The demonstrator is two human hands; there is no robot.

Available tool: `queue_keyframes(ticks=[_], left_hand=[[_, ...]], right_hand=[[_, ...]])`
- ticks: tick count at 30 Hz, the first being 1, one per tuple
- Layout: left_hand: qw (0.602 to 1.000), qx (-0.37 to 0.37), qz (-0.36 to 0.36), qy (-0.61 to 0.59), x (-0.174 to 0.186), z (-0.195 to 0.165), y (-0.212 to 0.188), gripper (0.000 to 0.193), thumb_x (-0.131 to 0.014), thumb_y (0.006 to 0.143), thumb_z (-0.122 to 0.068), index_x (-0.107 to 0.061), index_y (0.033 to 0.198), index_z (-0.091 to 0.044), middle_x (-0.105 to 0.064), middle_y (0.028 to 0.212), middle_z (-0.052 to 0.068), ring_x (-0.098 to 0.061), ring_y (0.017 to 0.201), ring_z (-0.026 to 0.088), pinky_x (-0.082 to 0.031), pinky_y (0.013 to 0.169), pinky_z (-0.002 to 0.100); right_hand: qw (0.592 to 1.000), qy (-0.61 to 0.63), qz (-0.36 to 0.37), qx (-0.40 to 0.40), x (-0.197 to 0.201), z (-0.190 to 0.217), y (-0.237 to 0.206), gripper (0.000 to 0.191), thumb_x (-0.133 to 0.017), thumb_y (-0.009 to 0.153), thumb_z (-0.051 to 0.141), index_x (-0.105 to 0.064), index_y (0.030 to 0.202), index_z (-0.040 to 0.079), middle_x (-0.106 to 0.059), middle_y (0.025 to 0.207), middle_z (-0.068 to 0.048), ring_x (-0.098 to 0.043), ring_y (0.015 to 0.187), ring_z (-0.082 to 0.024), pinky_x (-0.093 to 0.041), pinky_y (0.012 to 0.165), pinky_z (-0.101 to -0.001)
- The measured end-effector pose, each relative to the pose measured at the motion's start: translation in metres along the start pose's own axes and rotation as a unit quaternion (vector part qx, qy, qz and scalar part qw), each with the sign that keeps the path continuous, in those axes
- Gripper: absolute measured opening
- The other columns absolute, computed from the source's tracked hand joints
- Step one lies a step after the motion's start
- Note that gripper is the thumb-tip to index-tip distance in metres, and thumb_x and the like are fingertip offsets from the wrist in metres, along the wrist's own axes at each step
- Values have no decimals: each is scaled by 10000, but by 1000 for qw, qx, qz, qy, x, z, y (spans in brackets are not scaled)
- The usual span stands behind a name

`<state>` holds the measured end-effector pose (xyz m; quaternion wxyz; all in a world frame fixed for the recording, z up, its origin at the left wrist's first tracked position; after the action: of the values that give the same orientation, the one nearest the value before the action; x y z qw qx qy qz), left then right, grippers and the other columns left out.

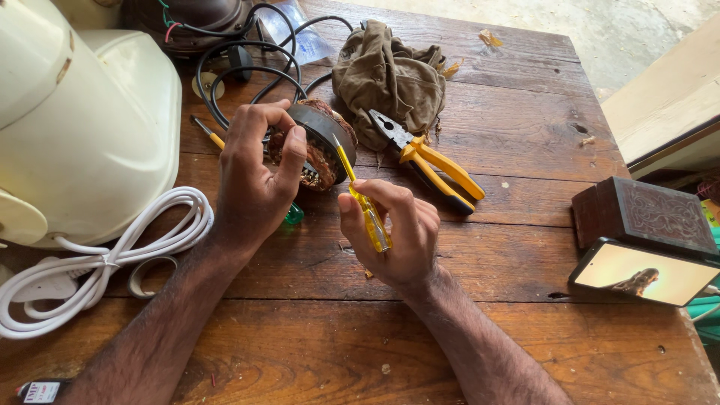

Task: The person uses a yellow-handled screwdriver to pry and adjust copper windings on a cylindrical motor component. They rotate the component with their left hand while working with the screwdriver in their right hand, occasionally repositioning the tool to access different sections of the windings.

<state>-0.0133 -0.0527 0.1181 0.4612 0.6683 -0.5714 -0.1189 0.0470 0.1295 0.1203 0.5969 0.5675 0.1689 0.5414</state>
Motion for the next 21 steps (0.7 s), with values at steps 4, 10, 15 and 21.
queue_keyframes(ticks=[4, 10, 15, 21], left_hand=[[1000, 4, -1, 0, 1, 0, 2, 151, -563, 1104, -164, -541, 1107, -15, -604, 1058, 131, -636, 1273, 325, -501, 1055, 488], [1000, 5, 2, -1, 0, 0, 2, 152, -558, 1110, -168, -540, 1108, -17, -602, 1057, 128, -637, 1276, 323, -506, 1063, 486], [1000, 0, 2, 2, 1, 1, 2, 157, -551, 1116, -177, -540, 1107, -20, -603, 1062, 128, -639, 1276, 322, -508, 1068, 489], [1000, 2, 2, 3, 1, 3, 0, 164, -548, 1114, -181, -543, 1102, -17, -602, 1050, 129, -640, 1271, 324, -510, 1061, 496]], right_hand=[[1000, -3, -2, -3, 1, 0, 1, 208, -686, 1070, 166, -560, 1156, 25, -717, 815, -63, -691, 649, -88, -541, 543, -255], [1000, -9, -3, 3, 1, 1, 2, 210, -689, 1068, 166, -562, 1152, 22, -719, 833, -71, -696, 663, -92, -550, 552, -256], [1000, -5, 0, 4, -1, 0, 1, 207, -684, 1069, 169, -562, 1149, 22, -706, 799, -56, -686, 640, -85, -539, 531, -249], [1000, -7, -2, 7, -2, 0, 0, 205, -678, 1075, 173, -558, 1151, 25, -708, 801, -60, -686, 641, -88, -541, 532, -251]])
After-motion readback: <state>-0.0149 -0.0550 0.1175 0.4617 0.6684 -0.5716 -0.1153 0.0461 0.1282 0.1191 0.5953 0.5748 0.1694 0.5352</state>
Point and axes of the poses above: each hand's wrist, its own y-axis towards the middle knuckle, its own x-axis out of the back of the hand, z = x × y, the point moved 5 cm from there along y, towards the middle knuckle
